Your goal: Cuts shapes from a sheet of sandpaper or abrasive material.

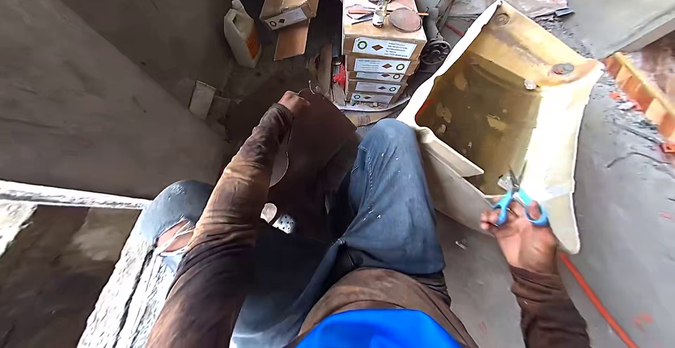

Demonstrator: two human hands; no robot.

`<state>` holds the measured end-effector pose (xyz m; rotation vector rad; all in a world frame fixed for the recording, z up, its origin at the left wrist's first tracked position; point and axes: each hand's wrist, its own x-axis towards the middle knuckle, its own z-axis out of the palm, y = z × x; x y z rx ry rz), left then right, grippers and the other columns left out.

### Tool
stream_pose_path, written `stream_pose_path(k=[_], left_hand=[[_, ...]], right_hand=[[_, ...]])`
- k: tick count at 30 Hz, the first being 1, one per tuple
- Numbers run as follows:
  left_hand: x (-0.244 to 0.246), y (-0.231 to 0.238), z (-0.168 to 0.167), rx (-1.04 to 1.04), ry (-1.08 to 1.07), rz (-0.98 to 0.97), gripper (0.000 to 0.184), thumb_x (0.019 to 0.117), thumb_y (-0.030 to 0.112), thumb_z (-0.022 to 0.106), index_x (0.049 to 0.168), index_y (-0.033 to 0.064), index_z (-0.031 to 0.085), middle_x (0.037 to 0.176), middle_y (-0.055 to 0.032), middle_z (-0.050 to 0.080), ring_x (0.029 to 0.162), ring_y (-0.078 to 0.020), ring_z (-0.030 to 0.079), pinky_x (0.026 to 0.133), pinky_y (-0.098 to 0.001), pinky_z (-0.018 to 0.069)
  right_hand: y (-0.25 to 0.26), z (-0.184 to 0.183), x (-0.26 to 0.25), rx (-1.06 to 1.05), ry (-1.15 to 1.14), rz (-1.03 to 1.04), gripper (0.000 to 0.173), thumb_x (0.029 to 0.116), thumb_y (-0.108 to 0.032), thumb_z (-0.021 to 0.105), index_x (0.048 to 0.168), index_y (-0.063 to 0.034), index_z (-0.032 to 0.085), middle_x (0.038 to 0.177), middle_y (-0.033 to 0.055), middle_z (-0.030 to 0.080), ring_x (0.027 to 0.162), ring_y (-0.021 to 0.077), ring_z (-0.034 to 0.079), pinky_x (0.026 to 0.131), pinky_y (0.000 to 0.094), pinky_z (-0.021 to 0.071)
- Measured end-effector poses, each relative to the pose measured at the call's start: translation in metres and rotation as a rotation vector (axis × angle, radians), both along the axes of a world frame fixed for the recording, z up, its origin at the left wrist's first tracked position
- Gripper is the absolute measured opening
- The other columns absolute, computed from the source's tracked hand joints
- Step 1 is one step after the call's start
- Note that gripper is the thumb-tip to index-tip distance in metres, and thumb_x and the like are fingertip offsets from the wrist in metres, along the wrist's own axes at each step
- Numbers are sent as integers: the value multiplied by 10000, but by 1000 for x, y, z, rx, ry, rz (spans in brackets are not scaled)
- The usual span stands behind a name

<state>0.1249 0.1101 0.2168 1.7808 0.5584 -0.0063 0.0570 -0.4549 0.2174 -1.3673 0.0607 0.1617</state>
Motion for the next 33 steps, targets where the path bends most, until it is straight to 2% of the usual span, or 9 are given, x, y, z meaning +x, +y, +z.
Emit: stream_pose_path(k=[3,8,10,14,17,21,23,27,33], left_hand=[[12,3,-3,13,14,61,206,937,55,656,1074,-99,651,1045,-204,673,930,-253,634,883,-485,524],[58,-25,53,102,-120,3,235,934,37,655,1108,-119,640,1122,-215,669,1010,-255,632,940,-470,510],[74,-42,78,185,-214,-46,215,919,84,648,1063,-75,653,1071,-187,678,978,-241,643,899,-469,524],[73,-137,92,484,-222,-229,385,1020,332,572,1172,0,695,1147,-228,702,1110,-367,673,980,-586,521],[45,-223,66,521,-139,-441,289,1005,175,545,1146,-26,698,1141,-277,691,1119,-444,660,961,-653,506],[29,-275,43,609,11,-578,321,1000,162,544,1236,-36,635,1145,-283,685,1101,-458,669,911,-644,531],[18,-290,35,669,95,-557,374,992,150,554,1291,-75,564,1178,-295,663,1082,-454,676,877,-623,550],[1,-317,-9,682,59,-442,631,974,86,565,1501,-141,303,1325,-350,564,927,-451,708,778,-570,593],[-15,-320,-13,590,51,-338,774,949,36,576,1617,-15,189,1453,-269,542,816,-403,727,722,-550,600]], right_hand=[[-27,23,-28,13,46,-162,708,1057,-566,48,1092,-124,600,698,-6,719,618,136,713,558,293,606],[-46,92,-41,-31,-312,-125,712,1029,-671,182,1166,-144,641,794,-6,737,723,157,730,670,317,624],[-50,119,-36,-62,-444,-93,757,1032,-657,94,1209,-146,623,816,-3,727,769,170,729,715,340,623],[-17,161,-20,-50,-620,-69,815,1010,-640,-18,1247,-156,593,848,1,698,772,187,715,719,376,620],[50,174,-1,-47,-610,-101,750,1036,-564,-45,1239,-191,573,824,-30,704,762,168,721,719,381,626],[90,135,25,-148,-475,74,399,1050,-445,431,1271,-133,545,881,-4,709,798,175,715,768,395,624],[89,101,28,-217,-321,189,341,1008,-322,557,1241,-72,560,851,33,697,751,183,711,734,397,633],[70,50,29,-307,-146,418,387,985,-356,583,1164,-13,601,767,28,663,660,164,676,667,363,618],[28,45,56,-498,-118,762,503,1010,-476,505,1197,-18,589,772,-25,647,665,111,654,637,290,585]])
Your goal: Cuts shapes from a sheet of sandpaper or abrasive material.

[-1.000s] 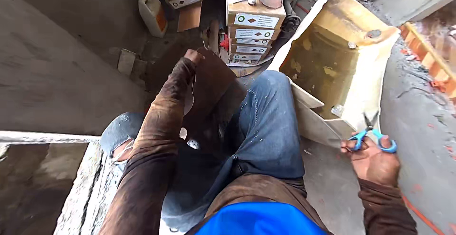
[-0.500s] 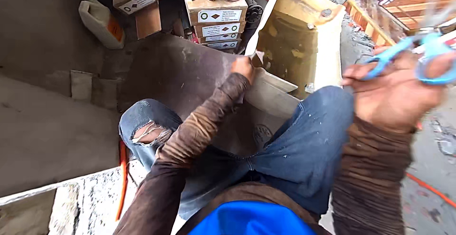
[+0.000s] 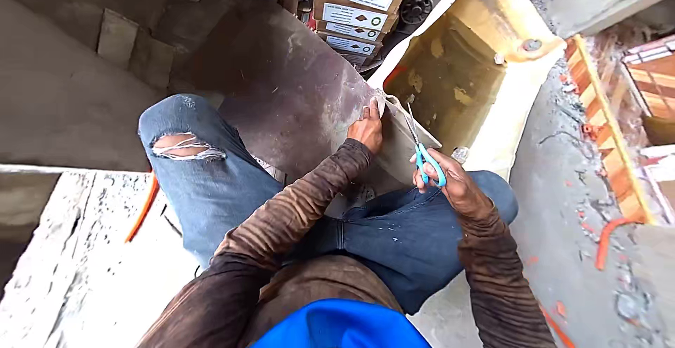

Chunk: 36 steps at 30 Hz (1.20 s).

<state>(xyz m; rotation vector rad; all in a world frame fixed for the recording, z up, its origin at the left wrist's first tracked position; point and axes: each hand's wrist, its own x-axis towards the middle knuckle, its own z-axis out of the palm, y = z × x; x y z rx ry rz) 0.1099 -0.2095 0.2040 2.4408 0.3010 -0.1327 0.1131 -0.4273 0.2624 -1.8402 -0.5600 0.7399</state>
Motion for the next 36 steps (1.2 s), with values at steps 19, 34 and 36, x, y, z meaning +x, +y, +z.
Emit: stream_pose_path(k=[19,34,36], left_hand=[[-1,11,-17,-101,-59,-45,487,1018,55,478,1470,-108,398,1365,-307,580,985,-437,710,806,-550,586],[3,17,-28,-247,-131,-38,636,993,13,475,1593,-38,270,1625,-211,363,941,-373,731,759,-486,592],[3,18,-28,-254,-141,-29,626,998,21,476,1586,-51,277,1619,-219,371,953,-381,731,753,-486,595]], right_hand=[[39,69,-21,-488,-10,111,545,1001,-566,471,1145,-62,621,729,-12,646,594,121,644,525,299,563],[74,24,44,-500,122,73,426,1049,-433,426,1141,-60,608,734,8,654,614,131,672,536,277,586],[75,25,41,-492,100,46,408,1045,-424,419,1114,-69,610,726,2,654,609,130,673,533,275,587]])
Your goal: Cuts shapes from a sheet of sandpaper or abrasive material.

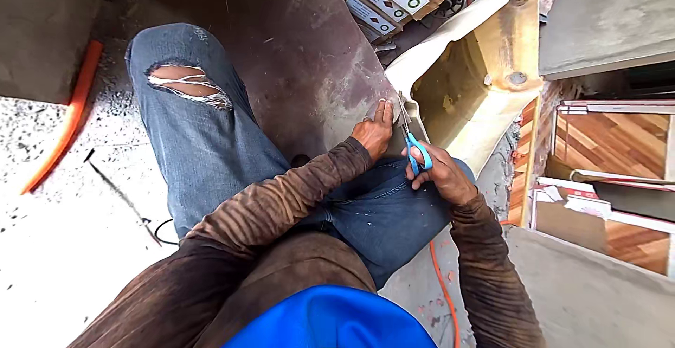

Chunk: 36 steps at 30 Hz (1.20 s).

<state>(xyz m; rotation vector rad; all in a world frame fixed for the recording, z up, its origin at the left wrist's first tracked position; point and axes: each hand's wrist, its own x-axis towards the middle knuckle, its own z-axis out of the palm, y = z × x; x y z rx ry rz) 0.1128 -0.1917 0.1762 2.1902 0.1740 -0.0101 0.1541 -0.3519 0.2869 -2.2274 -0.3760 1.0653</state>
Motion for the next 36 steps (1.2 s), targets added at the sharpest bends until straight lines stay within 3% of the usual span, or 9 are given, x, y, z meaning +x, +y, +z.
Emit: stream_pose_path(k=[3,6,12,18,21,26,29,32,36], left_hand=[[-3,0,10,47,35,-58,647,1002,27,477,1600,-45,240,1643,-213,326,967,-380,721,731,-471,590],[-7,-4,22,109,77,-114,670,1008,53,476,1616,-24,206,1676,-192,260,965,-383,708,695,-467,578],[-5,3,17,115,146,-118,640,1024,59,455,1605,-48,210,1649,-238,291,995,-403,705,773,-495,581],[-5,0,16,143,151,-121,644,1028,58,457,1602,-62,190,1644,-251,292,979,-389,711,786,-475,579],[-12,-4,16,168,128,-111,644,1029,84,469,1598,-66,206,1637,-255,306,982,-390,709,788,-479,577],[-27,-7,16,141,156,-133,661,1034,84,471,1615,-35,180,1672,-228,241,1026,-423,691,766,-507,580],[-35,-8,11,135,116,-139,669,1023,92,499,1611,-36,206,1679,-227,221,1020,-442,682,733,-526,579],[-39,-9,9,134,141,-183,662,1044,103,466,1620,-29,166,1689,-233,175,1062,-473,657,723,-532,575],[-42,-7,13,125,203,-232,625,1054,64,420,1599,-81,151,1638,-312,244,1160,-540,606,775,-588,568]], right_hand=[[0,6,-18,9,-50,-69,433,1039,-444,417,1119,-61,604,714,1,652,610,142,680,539,295,601],[1,13,-43,46,54,-134,561,1009,-547,424,1179,-37,584,762,13,670,666,181,704,542,349,616],[-15,4,-99,207,152,-323,828,900,-756,537,1227,4,559,764,48,680,655,216,717,510,387,618],[-4,-14,-89,245,97,-349,670,985,-628,464,1201,-2,567,749,30,674,655,185,707,533,350,615],[0,-25,-66,167,-37,-244,532,1032,-508,400,1173,-27,577,764,23,673,684,172,705,582,341,621],[2,-21,-34,72,-96,-104,454,1030,-452,463,1131,-39,622,733,25,660,683,184,702,692,403,642],[3,-22,-30,37,-86,-112,390,1036,-395,508,1121,-31,618,780,51,692,715,206,724,699,408,649],[-1,-25,-28,67,19,-138,412,1030,-411,485,1160,-36,594,856,77,718,751,228,740,672,412,652],[-11,-30,-26,166,95,-178,484,996,-522,501,1096,-68,634,724,22,681,661,189,707,682,393,639]])
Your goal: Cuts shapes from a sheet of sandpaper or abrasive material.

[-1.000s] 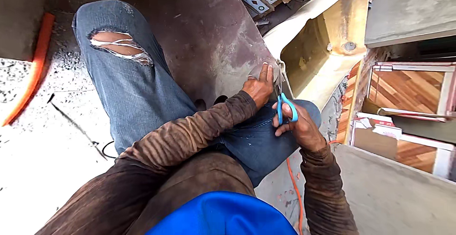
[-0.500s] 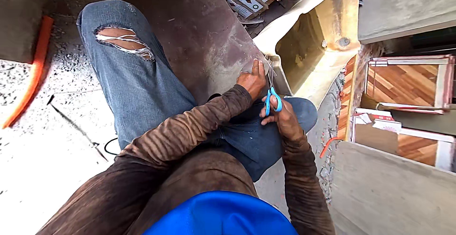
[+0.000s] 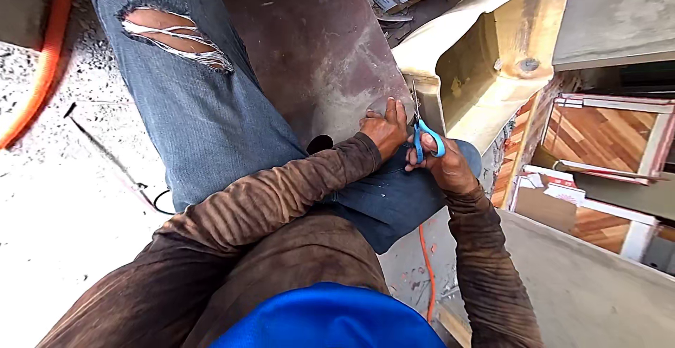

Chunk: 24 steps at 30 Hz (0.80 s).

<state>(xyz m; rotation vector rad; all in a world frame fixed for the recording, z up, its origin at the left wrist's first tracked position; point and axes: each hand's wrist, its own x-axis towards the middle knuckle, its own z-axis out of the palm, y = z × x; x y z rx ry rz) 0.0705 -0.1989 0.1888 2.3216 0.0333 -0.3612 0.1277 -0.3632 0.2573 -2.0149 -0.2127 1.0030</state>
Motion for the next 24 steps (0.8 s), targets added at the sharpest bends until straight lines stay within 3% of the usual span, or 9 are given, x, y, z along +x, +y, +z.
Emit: stream_pose_path(k=[3,6,9,16,19,24], left_hand=[[1,-3,-3,28,13,-22,607,1059,63,401,1591,-94,156,1612,-325,292,1162,-543,607,759,-582,572],[-1,-5,-6,7,29,-27,616,1057,70,415,1602,-68,162,1622,-300,296,1176,-545,595,766,-583,572],[-3,-7,-10,23,4,-27,613,1052,49,404,1600,-74,158,1615,-293,320,1148,-529,621,740,-561,575],[-4,-7,-8,20,44,-60,656,1054,66,422,1611,-67,101,1640,-295,260,1180,-540,601,775,-575,573],[-7,-7,-13,38,8,-55,643,1053,69,432,1600,-84,130,1624,-314,279,1167,-554,598,748,-574,577],[-8,-10,-13,23,7,-77,632,1050,49,427,1595,-92,139,1625,-316,274,1172,-562,594,760,-584,573]], right_hand=[[2,-7,-10,-1,-31,-40,456,1003,-496,512,1079,-61,624,715,20,676,651,183,702,683,385,636],[8,-13,-19,-46,8,-70,364,986,-383,554,1119,-44,573,778,56,677,715,210,709,706,408,638],[10,-14,-19,-30,42,-86,313,985,-333,581,1107,-46,597,774,68,682,726,227,716,732,433,641],[3,-25,-22,19,-5,-125,427,962,-457,651,1113,-58,636,762,74,683,687,229,711,720,433,644],[-4,-25,-23,53,-15,-101,419,981,-482,573,1053,-73,631,741,58,687,689,220,713,735,422,635],[-5,-27,-27,20,-57,-106,420,1013,-468,521,1050,-63,630,716,46,686,661,207,713,711,406,641]])
